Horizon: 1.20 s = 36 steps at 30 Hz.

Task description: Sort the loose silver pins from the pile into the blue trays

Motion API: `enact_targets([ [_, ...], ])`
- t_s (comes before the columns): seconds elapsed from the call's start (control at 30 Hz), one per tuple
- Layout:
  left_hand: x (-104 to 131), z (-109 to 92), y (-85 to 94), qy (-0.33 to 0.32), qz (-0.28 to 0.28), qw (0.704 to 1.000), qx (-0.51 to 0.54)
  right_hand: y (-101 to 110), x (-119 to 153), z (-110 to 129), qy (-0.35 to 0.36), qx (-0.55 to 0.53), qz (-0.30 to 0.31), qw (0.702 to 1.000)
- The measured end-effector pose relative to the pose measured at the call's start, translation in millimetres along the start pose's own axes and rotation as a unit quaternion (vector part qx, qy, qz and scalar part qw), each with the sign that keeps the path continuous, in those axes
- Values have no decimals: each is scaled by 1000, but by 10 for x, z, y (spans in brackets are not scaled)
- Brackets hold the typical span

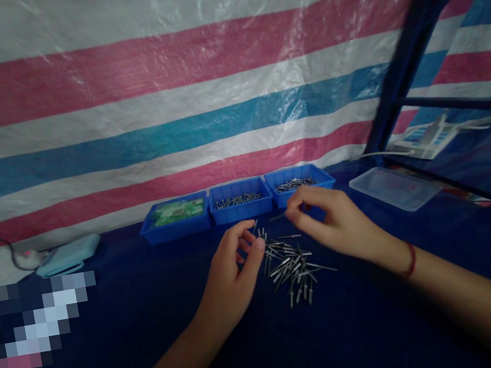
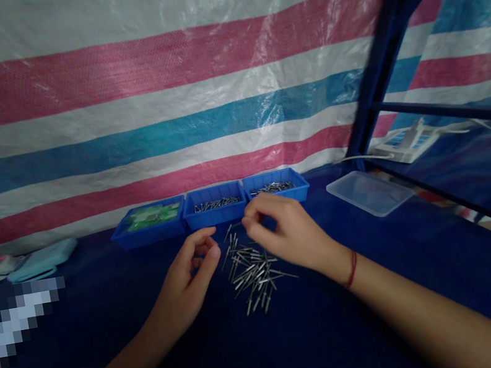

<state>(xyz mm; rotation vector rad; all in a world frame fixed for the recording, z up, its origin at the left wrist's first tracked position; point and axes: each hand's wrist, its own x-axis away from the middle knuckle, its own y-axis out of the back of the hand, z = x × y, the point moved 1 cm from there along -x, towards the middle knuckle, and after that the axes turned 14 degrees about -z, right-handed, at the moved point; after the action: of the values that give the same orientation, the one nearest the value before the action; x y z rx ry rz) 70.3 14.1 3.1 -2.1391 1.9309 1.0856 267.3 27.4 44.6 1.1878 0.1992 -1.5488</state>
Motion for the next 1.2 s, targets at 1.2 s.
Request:
enact_targets([
  [1.2, -49, 33, 16, -20, -2, 999, -38, -340, 201, -26, -158, -128, 115, 972],
])
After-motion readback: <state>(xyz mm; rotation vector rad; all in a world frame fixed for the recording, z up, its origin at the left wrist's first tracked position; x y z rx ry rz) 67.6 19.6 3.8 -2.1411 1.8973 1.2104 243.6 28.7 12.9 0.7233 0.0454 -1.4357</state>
